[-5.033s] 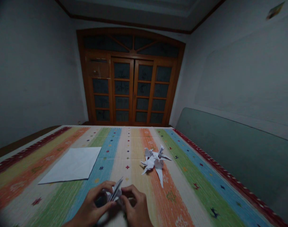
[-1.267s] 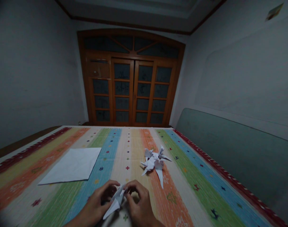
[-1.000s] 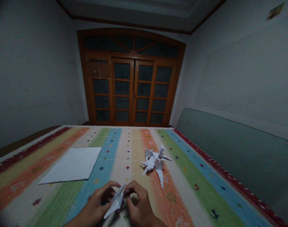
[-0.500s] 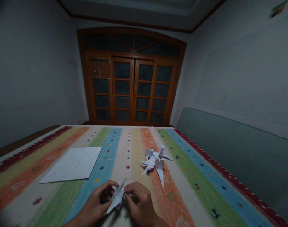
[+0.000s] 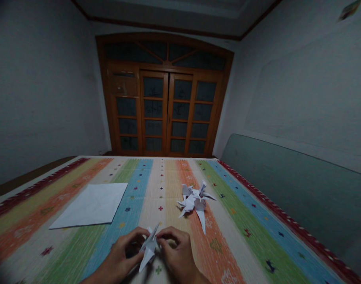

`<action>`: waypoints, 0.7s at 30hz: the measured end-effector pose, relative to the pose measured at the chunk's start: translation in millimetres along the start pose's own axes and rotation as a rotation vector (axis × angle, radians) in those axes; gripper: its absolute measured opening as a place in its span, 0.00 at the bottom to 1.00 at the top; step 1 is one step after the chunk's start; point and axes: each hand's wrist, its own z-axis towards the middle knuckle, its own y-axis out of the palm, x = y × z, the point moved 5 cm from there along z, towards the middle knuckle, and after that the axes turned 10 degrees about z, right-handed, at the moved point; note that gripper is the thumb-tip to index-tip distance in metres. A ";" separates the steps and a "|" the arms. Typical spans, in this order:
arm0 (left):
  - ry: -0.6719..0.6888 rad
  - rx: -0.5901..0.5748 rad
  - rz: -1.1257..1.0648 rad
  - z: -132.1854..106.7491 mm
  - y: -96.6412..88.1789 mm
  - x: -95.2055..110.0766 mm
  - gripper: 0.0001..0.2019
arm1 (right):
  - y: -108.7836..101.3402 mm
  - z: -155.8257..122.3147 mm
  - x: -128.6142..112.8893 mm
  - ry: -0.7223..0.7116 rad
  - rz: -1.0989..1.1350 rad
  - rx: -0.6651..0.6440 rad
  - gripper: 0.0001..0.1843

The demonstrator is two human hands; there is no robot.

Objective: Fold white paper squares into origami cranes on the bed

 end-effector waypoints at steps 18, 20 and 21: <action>0.020 0.046 -0.049 1.4 -7.3 -15.3 0.16 | -3.6 3.9 -5.5 0.061 0.166 -0.103 0.13; 0.020 0.043 -0.051 2.2 -7.8 -15.3 0.16 | -7.0 6.4 -5.9 0.055 0.111 -0.091 0.09; 0.016 0.038 -0.054 2.7 -7.9 -15.2 0.16 | -8.9 7.7 -5.6 0.053 0.079 -0.074 0.08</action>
